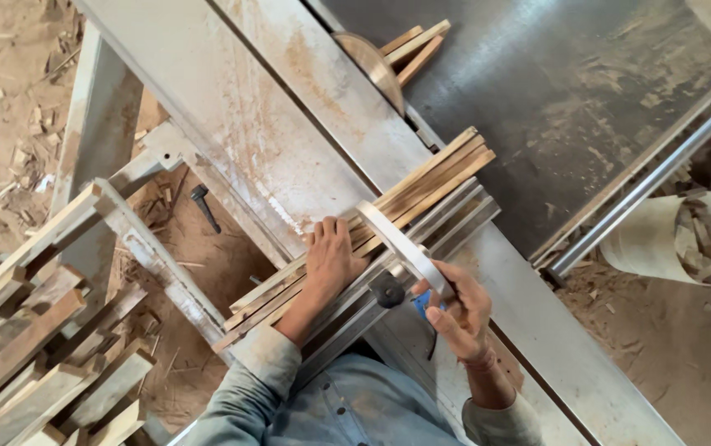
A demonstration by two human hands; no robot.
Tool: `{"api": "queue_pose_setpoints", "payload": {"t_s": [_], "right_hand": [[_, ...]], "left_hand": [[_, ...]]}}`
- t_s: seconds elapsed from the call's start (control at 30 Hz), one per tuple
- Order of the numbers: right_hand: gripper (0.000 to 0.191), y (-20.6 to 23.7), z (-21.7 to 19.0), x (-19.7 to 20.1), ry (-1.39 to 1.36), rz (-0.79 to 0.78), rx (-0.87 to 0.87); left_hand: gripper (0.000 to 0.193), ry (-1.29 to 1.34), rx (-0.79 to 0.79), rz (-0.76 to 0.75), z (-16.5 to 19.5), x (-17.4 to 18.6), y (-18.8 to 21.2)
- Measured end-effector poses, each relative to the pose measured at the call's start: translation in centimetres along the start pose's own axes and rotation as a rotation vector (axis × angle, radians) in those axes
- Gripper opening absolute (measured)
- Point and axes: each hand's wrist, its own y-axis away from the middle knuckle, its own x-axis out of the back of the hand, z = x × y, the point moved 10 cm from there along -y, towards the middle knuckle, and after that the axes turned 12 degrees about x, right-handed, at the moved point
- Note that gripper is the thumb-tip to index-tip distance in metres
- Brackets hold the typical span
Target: The person repeatedly picks up thin wooden planks from a nearby pile, places them against a table saw fence, and pushes them through the spinning blade to cut them to length. The cut pieces are set aside on the saw table as the process continues.
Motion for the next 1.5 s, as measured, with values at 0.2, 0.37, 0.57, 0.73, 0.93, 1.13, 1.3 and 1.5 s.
{"api": "queue_pose_setpoints", "payload": {"t_s": [0.2,0.37,0.57,0.73,0.93,1.13,1.3,1.5], "right_hand": [[0.060,-0.4,0.8,-1.3,-0.053,0.042,-0.082],[0.060,-2.1,0.4,-2.7,-0.051,0.032,-0.056],[0.058,-4.2,0.0,-3.4,0.027,-0.063,-0.069],[0.060,-4.5,1.2,-3.2,-0.016,-0.056,-0.145],[0.053,-7.2,5.7,-4.0,-0.429,-0.222,-0.079],[0.035,-11.3,12.2,-4.5,0.862,-0.556,0.241],[0.035,-11.2,15.1,-6.5,0.996,-0.791,0.046],[0.023,-11.5,15.4,-7.2,1.012,-0.821,-0.009]], "left_hand": [[0.087,-0.081,-0.051,-0.167,-1.5,-0.9,-0.5],[0.077,0.057,-0.048,-0.183,-2.2,-1.0,-0.3],[0.074,0.087,-0.069,-0.123,-2.2,-0.2,0.3],[0.070,0.162,-0.142,-0.038,-1.9,1.0,1.0],[0.064,0.173,-0.161,-0.076,-2.0,0.9,0.7],[0.063,0.222,-0.144,-0.148,-1.8,1.0,0.0],[0.066,0.209,-0.122,-0.162,-1.5,1.0,0.0],[0.072,0.228,-0.103,-0.160,-1.9,0.7,0.1]]}}
